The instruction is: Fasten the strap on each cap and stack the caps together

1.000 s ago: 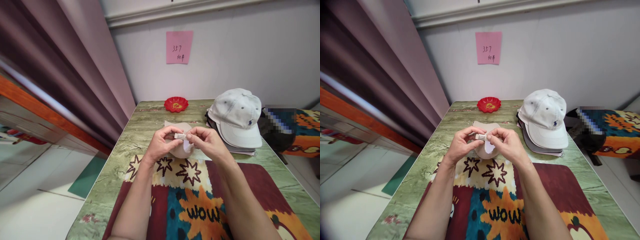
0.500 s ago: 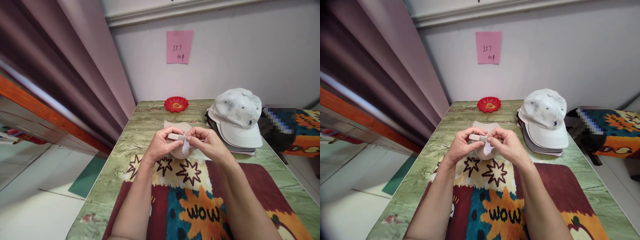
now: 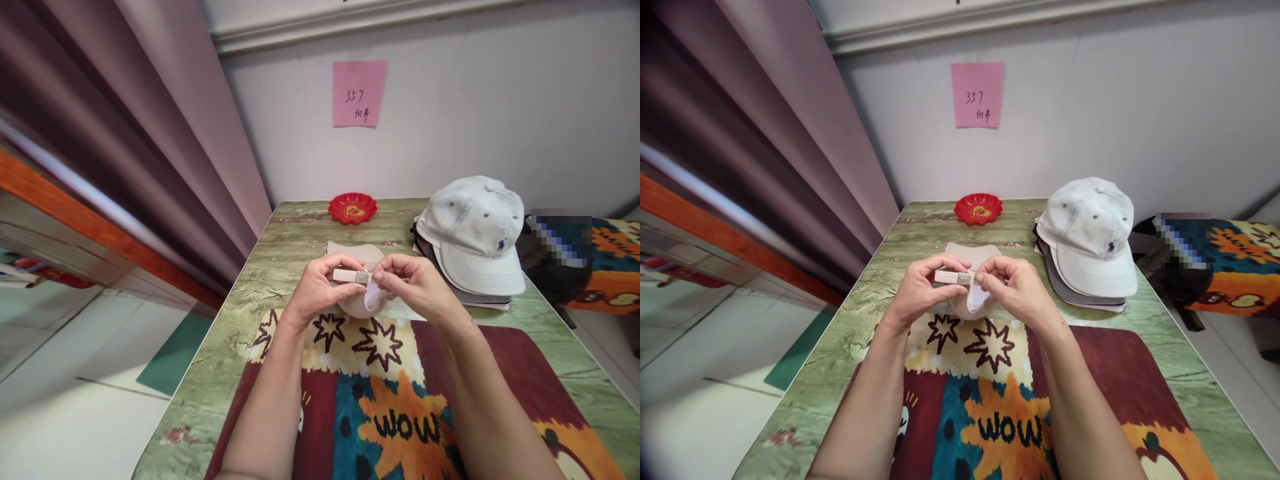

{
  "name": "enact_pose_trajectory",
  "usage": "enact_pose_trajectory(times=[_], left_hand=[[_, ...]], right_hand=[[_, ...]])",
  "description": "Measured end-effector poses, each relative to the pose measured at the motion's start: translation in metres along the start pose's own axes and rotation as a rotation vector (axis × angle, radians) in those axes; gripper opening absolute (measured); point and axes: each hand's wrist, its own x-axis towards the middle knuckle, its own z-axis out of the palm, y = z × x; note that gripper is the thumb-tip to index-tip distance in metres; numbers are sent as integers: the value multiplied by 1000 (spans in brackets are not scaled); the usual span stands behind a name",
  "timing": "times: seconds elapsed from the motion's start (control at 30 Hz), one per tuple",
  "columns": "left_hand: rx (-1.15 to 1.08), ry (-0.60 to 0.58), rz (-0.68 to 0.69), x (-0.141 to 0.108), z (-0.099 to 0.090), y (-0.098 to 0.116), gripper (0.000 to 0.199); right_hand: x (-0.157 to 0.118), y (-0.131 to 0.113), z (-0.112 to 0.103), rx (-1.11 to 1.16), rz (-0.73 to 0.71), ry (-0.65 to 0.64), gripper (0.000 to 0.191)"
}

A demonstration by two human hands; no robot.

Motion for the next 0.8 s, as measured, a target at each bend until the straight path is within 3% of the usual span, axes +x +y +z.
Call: enact_pose_trajectory(times=[0.3, 0.57, 0.8], left_hand=[[7, -29, -5, -3, -18, -1, 20], [121, -59, -8, -2, -9, -1, 15], [-28, 0, -65, -1, -18, -10, 24]], right_hand=[[0, -1, -1, -30, -14, 40, 27], [-2, -4, 5, -137, -95, 48, 27], [1, 8, -25, -117, -76, 0, 42]])
